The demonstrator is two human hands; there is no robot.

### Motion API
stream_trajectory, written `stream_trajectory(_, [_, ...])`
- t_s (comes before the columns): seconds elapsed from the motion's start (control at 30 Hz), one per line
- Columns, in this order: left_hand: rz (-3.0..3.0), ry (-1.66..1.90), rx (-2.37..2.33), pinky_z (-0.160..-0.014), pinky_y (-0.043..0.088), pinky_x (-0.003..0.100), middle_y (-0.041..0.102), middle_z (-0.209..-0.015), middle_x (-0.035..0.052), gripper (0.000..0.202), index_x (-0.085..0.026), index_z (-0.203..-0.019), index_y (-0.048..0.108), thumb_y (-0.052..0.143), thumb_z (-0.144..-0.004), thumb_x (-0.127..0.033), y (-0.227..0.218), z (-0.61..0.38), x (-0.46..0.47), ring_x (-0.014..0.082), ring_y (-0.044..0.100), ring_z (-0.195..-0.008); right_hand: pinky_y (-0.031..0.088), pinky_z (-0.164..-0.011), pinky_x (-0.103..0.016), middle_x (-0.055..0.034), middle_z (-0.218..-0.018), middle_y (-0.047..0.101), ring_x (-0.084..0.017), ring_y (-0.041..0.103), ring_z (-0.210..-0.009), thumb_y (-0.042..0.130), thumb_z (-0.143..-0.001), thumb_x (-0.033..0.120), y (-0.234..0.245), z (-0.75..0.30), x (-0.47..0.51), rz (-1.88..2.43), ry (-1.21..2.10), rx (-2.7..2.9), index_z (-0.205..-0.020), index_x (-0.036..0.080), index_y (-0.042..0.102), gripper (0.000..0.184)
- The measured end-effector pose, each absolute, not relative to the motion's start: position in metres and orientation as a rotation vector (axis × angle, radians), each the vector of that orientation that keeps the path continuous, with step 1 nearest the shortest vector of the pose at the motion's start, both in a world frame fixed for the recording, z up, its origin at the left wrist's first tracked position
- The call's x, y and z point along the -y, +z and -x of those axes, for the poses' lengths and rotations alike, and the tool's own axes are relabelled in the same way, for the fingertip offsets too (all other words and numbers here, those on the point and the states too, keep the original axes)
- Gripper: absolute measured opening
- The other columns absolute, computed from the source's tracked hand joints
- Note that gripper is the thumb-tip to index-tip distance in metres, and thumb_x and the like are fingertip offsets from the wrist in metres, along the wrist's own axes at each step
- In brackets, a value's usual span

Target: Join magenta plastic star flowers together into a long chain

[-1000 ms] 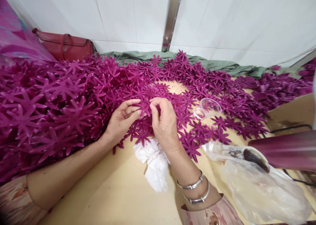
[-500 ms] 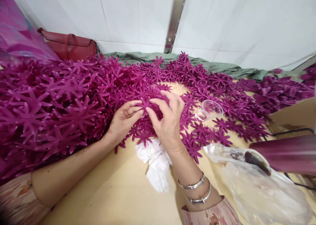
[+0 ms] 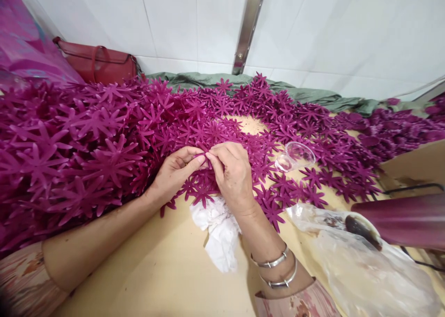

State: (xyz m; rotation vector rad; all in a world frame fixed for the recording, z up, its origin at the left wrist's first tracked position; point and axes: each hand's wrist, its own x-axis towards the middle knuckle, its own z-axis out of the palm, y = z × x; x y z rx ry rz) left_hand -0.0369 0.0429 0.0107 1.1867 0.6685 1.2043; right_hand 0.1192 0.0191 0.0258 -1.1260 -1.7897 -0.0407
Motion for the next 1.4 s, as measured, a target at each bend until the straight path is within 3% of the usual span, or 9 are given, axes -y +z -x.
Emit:
stream_trajectory(0.43, [-1.163,1.186,-0.648,-0.089,0.058,0.029,0.071,-0.078,-0.0008,0.028,-0.018,-0.082,0.068,0.08,-0.083,-0.043,0.015,0.037,-0.04,0.0123,0.07,-0.077,0.046,-0.075,-0.034,-0.0018,-0.082,0.058,-0.019,0.057,-0.081,0.049,-0.104,0.023,0.028,-0.112,-0.015,1.22,-0.089,1.705,-0.083,0.024,0.055,0.022])
stream_trajectory(0.6, [-1.101,1.262,-0.701,-0.083,0.059,0.026,0.069,-0.076,-0.0031,0.032,-0.018,-0.08,0.067,0.083,-0.078,-0.046,0.01,0.038,-0.043,0.0104,0.068,-0.073,0.042,-0.076,-0.033,-0.0003,-0.081,0.056,-0.018,0.054,-0.078,0.05,-0.104,0.026,0.028,-0.122,-0.019,1.307,-0.098,1.518,-0.085,0.024,0.053,0.02])
stream_trajectory(0.77, [-0.997,1.307,-0.74,-0.089,0.06,0.031,0.071,-0.079,-0.0042,0.035,-0.019,-0.082,0.066,0.085,-0.074,-0.047,0.006,0.038,-0.047,0.0111,0.071,-0.075,0.041,-0.073,-0.03,0.0028,-0.077,0.054,-0.015,0.051,-0.072,0.052,-0.104,0.033,0.027,-0.125,-0.019,1.291,0.135,1.324,-0.086,0.023,0.056,0.021])
stream_trajectory(0.93, [-0.932,1.322,-0.741,-0.096,0.059,0.034,0.07,-0.079,-0.0036,0.035,-0.019,-0.085,0.064,0.085,-0.075,-0.045,0.006,0.039,-0.047,0.0133,0.075,-0.08,0.053,-0.076,-0.03,0.0009,-0.081,0.067,-0.015,0.064,-0.073,0.059,-0.1,0.042,0.024,-0.118,-0.026,0.973,0.699,0.997,-0.092,0.023,0.062,0.021])
stream_trajectory(1.13, [-0.9,1.379,-0.69,-0.093,0.06,0.037,0.069,-0.074,-0.0041,0.036,-0.018,-0.08,0.06,0.088,-0.071,-0.04,0.01,0.039,-0.046,0.0148,0.075,-0.08,0.061,-0.078,-0.034,-0.0077,-0.101,0.079,-0.02,0.075,-0.086,0.046,-0.092,0.078,0.029,-0.125,-0.032,0.822,1.158,0.728,-0.095,0.023,0.066,0.058])
stream_trajectory(1.2, [-0.902,1.384,-0.719,-0.092,0.06,0.034,0.071,-0.076,-0.004,0.035,-0.018,-0.08,0.06,0.088,-0.069,-0.035,0.01,0.037,-0.046,0.0129,0.073,-0.077,0.06,-0.077,-0.03,-0.005,-0.101,0.08,-0.018,0.075,-0.085,0.063,-0.089,0.068,0.029,-0.125,-0.03,0.846,1.13,0.752,-0.094,0.024,0.067,0.045])
stream_trajectory(1.27, [-0.914,1.38,-0.745,-0.092,0.06,0.033,0.073,-0.079,-0.0038,0.036,-0.018,-0.079,0.057,0.088,-0.067,-0.029,0.01,0.036,-0.046,0.0117,0.073,-0.077,0.057,-0.078,-0.026,-0.001,-0.095,0.079,-0.014,0.073,-0.082,0.079,-0.084,0.05,0.027,-0.123,-0.029,0.881,1.063,0.788,-0.091,0.024,0.067,0.029])
stream_trajectory(1.4, [-0.93,1.353,-0.723,-0.099,0.056,0.036,0.076,-0.086,-0.0032,0.038,-0.019,-0.082,0.051,0.086,-0.067,-0.022,0.01,0.035,-0.046,0.0137,0.075,-0.086,0.055,-0.076,-0.026,0.0013,-0.082,0.075,-0.013,0.067,-0.074,0.081,-0.083,0.04,0.02,-0.119,-0.028,0.935,1.005,0.864,-0.085,0.022,0.068,0.023])
